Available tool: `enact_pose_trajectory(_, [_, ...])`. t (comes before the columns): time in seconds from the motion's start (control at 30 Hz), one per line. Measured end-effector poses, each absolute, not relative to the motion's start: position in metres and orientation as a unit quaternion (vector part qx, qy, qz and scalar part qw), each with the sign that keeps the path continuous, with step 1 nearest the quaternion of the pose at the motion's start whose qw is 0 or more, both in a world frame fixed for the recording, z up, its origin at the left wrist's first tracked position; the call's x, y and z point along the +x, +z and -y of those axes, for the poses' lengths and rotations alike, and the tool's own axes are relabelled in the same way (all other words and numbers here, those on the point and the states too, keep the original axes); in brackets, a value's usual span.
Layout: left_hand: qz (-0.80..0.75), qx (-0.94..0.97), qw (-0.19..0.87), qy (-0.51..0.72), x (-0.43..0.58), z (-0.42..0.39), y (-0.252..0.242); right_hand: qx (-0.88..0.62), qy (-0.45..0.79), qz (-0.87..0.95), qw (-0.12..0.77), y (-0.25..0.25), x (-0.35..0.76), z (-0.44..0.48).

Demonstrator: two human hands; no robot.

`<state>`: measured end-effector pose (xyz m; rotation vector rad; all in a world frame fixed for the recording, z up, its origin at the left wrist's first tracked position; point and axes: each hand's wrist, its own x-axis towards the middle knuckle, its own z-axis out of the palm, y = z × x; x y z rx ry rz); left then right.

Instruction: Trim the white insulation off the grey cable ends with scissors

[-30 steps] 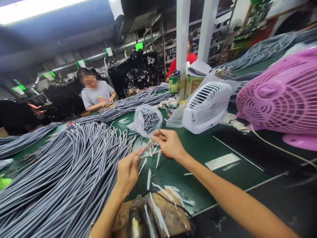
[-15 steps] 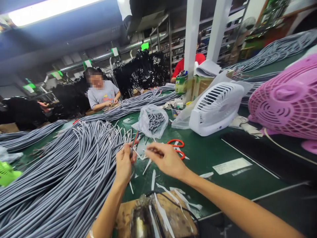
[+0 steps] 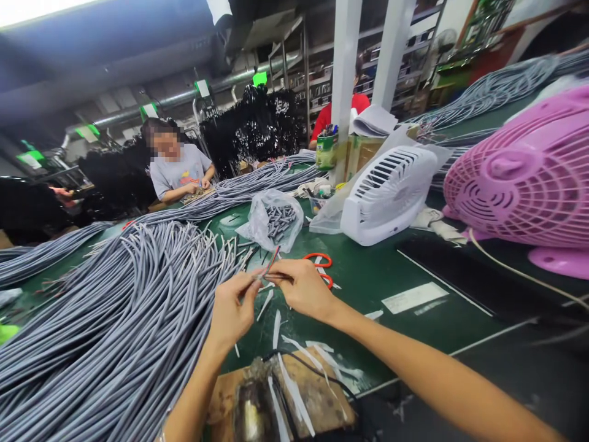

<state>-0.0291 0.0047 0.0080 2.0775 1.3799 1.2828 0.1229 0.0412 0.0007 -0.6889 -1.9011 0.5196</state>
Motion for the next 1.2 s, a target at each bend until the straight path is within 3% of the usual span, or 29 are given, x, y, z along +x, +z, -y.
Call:
enact_pose_trajectory(0.13, [-0.504,0.724,0.047,0.469,-0.022,-0.003,0.002,-0.288,0.211,0.786,0.505,-0.007,0.116,-0.035])
enact_pose_trajectory(0.33, [-0.549,0.646,0.124,0.515,-0.020,-0.005,-0.002,-0.297,0.207,0.789,0.497,-0.007,0.113,-0.030])
enact_pose_trajectory(0.6, [-0.574,0.525,0.186,0.600,-0.045,-0.022,0.013,-0.405,0.155,0.896,0.092,0.009,0.135,-0.046])
enact_pose_trajectory(0.8, [-0.575,0.529,0.215,0.586,-0.038,-0.021,0.010,-0.572,0.079,0.816,0.039,0.011,0.150,-0.071])
enact_pose_trajectory(1.07, [-0.532,0.489,0.289,0.628,-0.037,-0.014,0.015,-0.604,0.039,0.792,0.083,0.013,0.156,-0.078])
enact_pose_trajectory(1.2, [-0.460,0.425,0.416,0.659,-0.036,-0.011,0.024,-0.493,0.056,0.820,0.285,0.015,0.151,-0.074])
